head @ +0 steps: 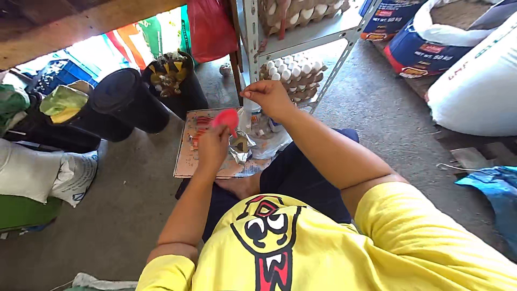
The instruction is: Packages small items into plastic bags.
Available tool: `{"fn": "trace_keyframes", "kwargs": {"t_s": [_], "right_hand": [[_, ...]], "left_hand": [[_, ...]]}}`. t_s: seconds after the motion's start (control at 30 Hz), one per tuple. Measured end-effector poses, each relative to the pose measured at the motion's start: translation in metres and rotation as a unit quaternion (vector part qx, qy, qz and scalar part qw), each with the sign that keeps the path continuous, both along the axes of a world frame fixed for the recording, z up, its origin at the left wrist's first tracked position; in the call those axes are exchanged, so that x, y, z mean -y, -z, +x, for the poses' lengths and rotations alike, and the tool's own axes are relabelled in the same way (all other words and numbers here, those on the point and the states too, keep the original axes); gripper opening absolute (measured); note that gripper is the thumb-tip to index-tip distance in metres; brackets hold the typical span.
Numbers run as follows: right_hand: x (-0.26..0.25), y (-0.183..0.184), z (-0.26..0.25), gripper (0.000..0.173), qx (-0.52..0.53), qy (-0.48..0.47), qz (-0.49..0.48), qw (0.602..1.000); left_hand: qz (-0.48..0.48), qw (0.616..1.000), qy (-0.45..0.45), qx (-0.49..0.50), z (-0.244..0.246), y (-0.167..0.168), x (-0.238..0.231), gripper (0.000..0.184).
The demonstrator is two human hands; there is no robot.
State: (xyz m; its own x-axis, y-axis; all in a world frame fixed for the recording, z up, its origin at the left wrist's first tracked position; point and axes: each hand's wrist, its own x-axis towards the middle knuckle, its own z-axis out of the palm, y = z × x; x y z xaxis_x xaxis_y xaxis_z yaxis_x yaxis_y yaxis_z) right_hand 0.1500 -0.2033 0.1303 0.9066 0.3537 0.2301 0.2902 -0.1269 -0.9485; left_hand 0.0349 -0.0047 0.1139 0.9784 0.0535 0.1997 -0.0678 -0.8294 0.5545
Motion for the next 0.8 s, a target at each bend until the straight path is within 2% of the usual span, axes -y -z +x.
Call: {"fn": "trace_keyframes", "kwargs": {"t_s": [0.1, 0.17, 0.2, 0.23, 0.3, 0.37, 0.47, 0.53, 0.6, 0.7, 0.73, 0.8], "right_hand": [[-0.004, -0.002, 0.002, 0.014, -0.012, -0.01, 0.029, 0.999], [-0.004, -0.007, 0.001, 0.014, -0.012, -0.018, 0.03, 0.999], [-0.003, -0.01, 0.001, 0.013, -0.009, -0.02, 0.031, 0.999], [-0.002, -0.013, 0.0, 0.013, -0.005, -0.019, 0.036, 0.999], [-0.001, -0.019, -0.001, 0.013, -0.003, -0.015, 0.054, 0.998], [0.0, -0.025, -0.003, 0.016, -0.004, -0.01, 0.068, 0.998], [-0.002, -0.033, -0.005, 0.016, -0.007, -0.016, 0.09, 0.996], [-0.007, -0.037, -0.007, 0.013, -0.016, -0.024, 0.121, 0.992], [-0.011, -0.034, -0.006, 0.019, -0.018, -0.04, 0.176, 0.983], [-0.013, -0.009, 0.003, 0.066, -0.001, -0.123, 0.196, 0.973], [-0.014, -0.001, 0.003, 0.069, -0.003, -0.138, 0.179, 0.974], [-0.015, 0.012, 0.0, 0.048, -0.025, -0.16, 0.116, 0.98]], "left_hand": [[0.017, 0.996, 0.013, -0.087, -0.001, 0.064, 0.004, 0.027], [0.029, 0.993, 0.018, -0.116, 0.001, 0.088, 0.003, 0.029], [0.029, 0.991, 0.018, -0.132, 0.005, 0.09, 0.003, 0.03], [0.023, 0.989, 0.019, -0.143, 0.009, 0.085, 0.002, 0.032], [-0.023, 0.994, 0.028, -0.099, 0.018, 0.064, 0.003, 0.035], [-0.112, 0.992, 0.054, -0.013, 0.03, 0.038, 0.006, 0.042], [-0.257, 0.96, 0.114, -0.015, 0.048, -0.01, 0.015, 0.053], [-0.32, 0.937, 0.14, -0.019, 0.058, -0.032, 0.021, 0.044], [-0.335, 0.933, 0.127, -0.009, 0.065, -0.048, 0.025, 0.022], [-0.337, 0.935, 0.113, -0.007, 0.069, -0.067, 0.024, 0.015], [-0.34, 0.934, 0.108, -0.004, 0.07, -0.071, 0.023, 0.016], [-0.341, 0.935, 0.096, 0.006, 0.074, -0.077, 0.019, 0.017]]}}
